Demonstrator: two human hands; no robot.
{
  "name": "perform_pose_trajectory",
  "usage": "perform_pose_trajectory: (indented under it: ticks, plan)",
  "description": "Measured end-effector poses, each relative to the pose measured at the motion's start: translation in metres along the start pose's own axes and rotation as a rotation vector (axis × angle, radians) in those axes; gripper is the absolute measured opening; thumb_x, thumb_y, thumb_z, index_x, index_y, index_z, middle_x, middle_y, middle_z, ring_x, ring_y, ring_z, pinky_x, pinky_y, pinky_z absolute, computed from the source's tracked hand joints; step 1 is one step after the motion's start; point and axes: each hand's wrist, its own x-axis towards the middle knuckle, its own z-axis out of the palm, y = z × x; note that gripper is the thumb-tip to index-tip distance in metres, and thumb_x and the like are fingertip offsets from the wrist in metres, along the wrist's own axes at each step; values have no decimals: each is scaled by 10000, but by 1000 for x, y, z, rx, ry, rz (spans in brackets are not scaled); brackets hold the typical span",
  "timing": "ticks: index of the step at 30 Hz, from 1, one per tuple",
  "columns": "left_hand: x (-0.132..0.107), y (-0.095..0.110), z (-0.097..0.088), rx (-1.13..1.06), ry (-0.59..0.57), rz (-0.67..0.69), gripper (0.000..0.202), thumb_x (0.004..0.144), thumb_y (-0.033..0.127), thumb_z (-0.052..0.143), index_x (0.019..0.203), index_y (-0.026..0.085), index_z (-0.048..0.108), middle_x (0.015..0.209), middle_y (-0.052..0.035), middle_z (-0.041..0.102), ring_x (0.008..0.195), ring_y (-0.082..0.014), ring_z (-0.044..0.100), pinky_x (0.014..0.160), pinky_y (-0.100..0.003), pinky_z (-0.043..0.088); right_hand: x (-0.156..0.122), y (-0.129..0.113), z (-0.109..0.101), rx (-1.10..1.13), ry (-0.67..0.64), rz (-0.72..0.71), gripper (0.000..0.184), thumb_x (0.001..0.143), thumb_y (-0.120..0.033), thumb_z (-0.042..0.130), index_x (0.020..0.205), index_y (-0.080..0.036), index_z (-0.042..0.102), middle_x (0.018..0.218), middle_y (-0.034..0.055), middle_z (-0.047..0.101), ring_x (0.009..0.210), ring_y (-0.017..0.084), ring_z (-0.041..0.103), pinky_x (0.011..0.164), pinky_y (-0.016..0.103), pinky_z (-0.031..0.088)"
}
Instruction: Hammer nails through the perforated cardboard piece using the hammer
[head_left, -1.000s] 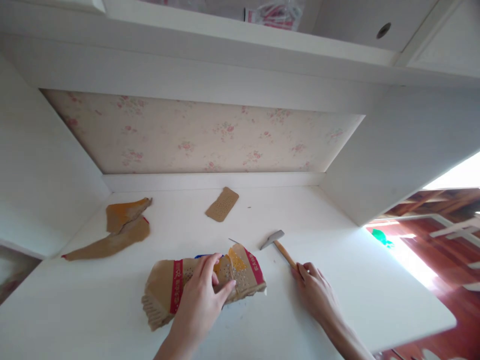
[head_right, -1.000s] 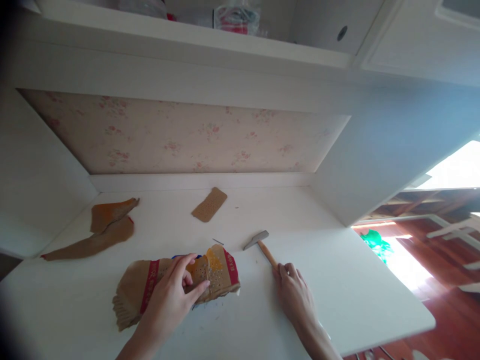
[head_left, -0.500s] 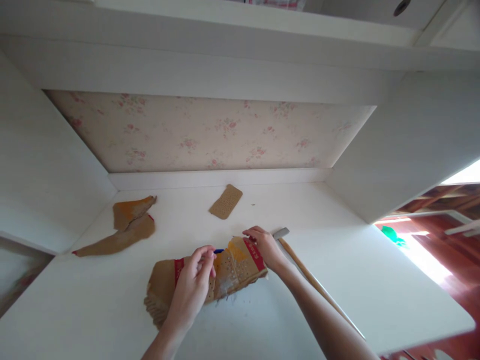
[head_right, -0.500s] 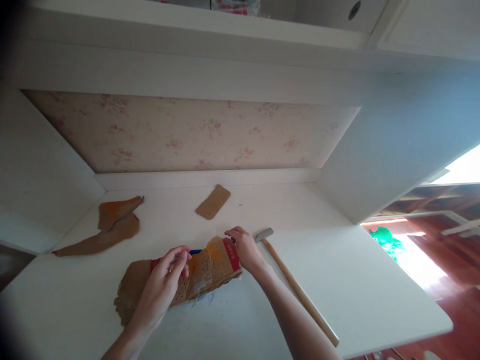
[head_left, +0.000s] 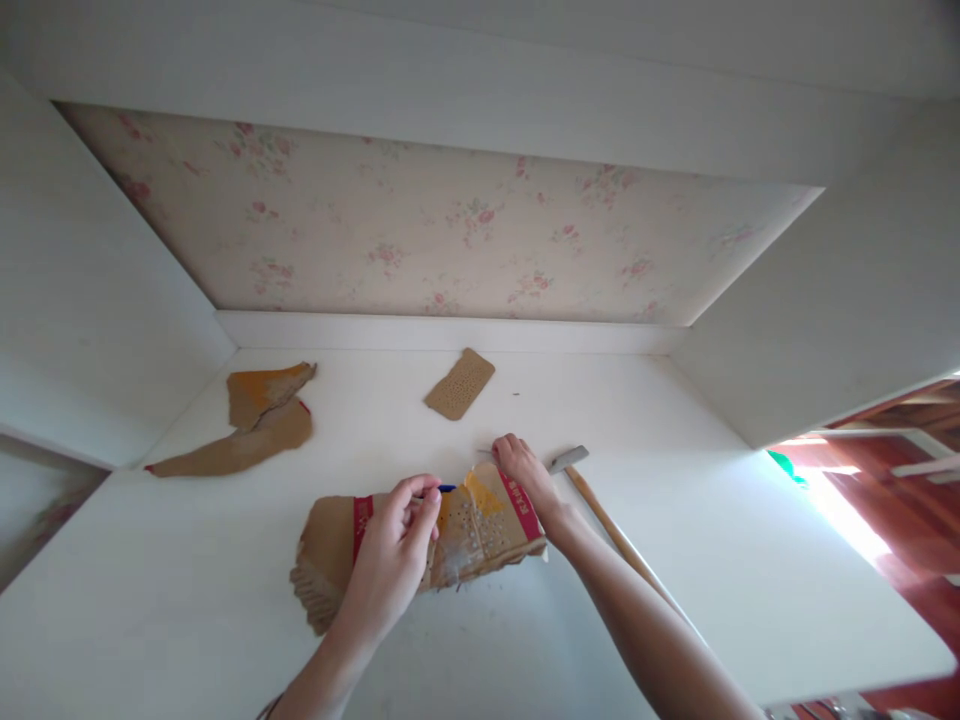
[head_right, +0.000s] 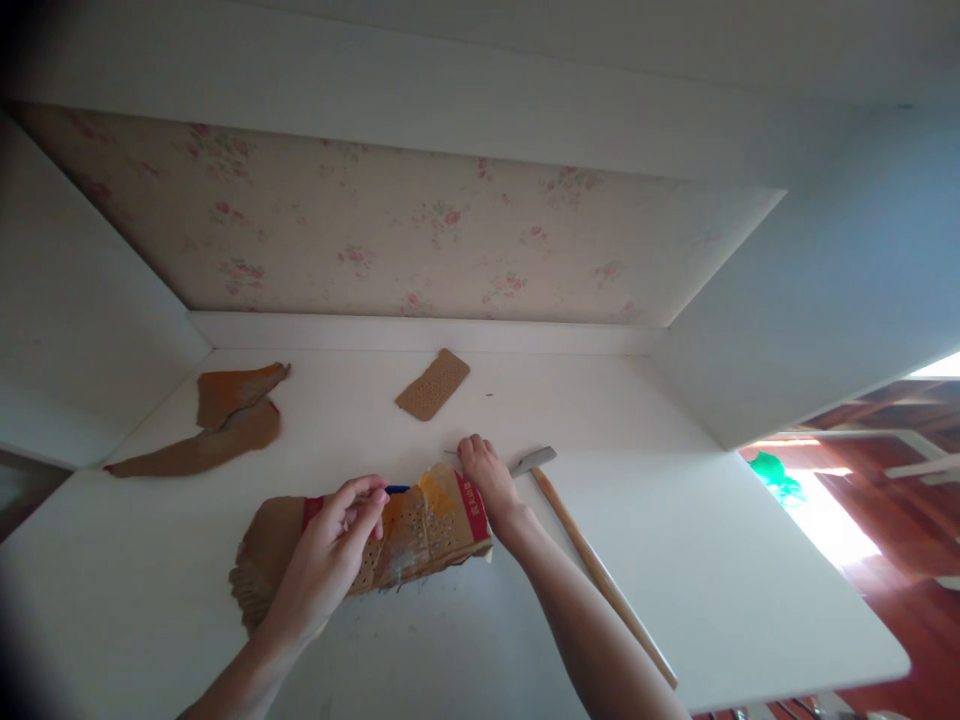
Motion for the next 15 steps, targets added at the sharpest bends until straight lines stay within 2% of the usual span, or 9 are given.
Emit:
perform_pose_trajectory:
  ticks: [4,6,9,12,13,15]
  plan:
    - [-1,0,1,-6,-6,-7,347,923,487,506,1099,202,599,726,15,613,694,-158,599,658,-254,473,0,13,-15,249,145,112,250,930,-218,409,1123,-173,561,755,12,614,674,169,591,679,302,480]
    - [-1,1,3,-16,5,-10,336,922,478,511,1094,203,603,787,0,640,715,-160,612,686,-264,486,-5,17,-28,397,202,154,305,940,-335,381,1105,-170,578,712,-11,598,606,144,587,609,280,493]
    - [1,3,8,-34,16,1,325,921,456,515,1089,195,611,870,-31,675,739,-170,632,712,-285,501,-23,17,-46,581,258,187,380,908,-465,449,1057,-159,617,816,33,649,691,151,647,652,293,540]
    - [2,5,11,-25,19,22,305,915,435,523,1071,193,625,907,-53,695,791,-195,653,735,-303,510,-51,8,-59,723,249,186,411,818,-447,663,1122,-175,622,959,69,691,846,187,685,768,322,558]
    - [2,7,12,-18,18,28,296,915,427,524,1068,196,628,912,-55,700,808,-201,658,740,-307,511,-60,3,-61,795,252,185,403,790,-423,716,1104,-182,637,959,67,699,862,194,685,788,328,557]
    - [2,9,12,-6,16,37,279,917,415,522,1061,203,632,917,-53,706,825,-206,663,745,-309,511,-75,-10,-64,810,272,179,326,827,-431,694,1052,-196,669,865,43,706,780,176,676,745,317,563]
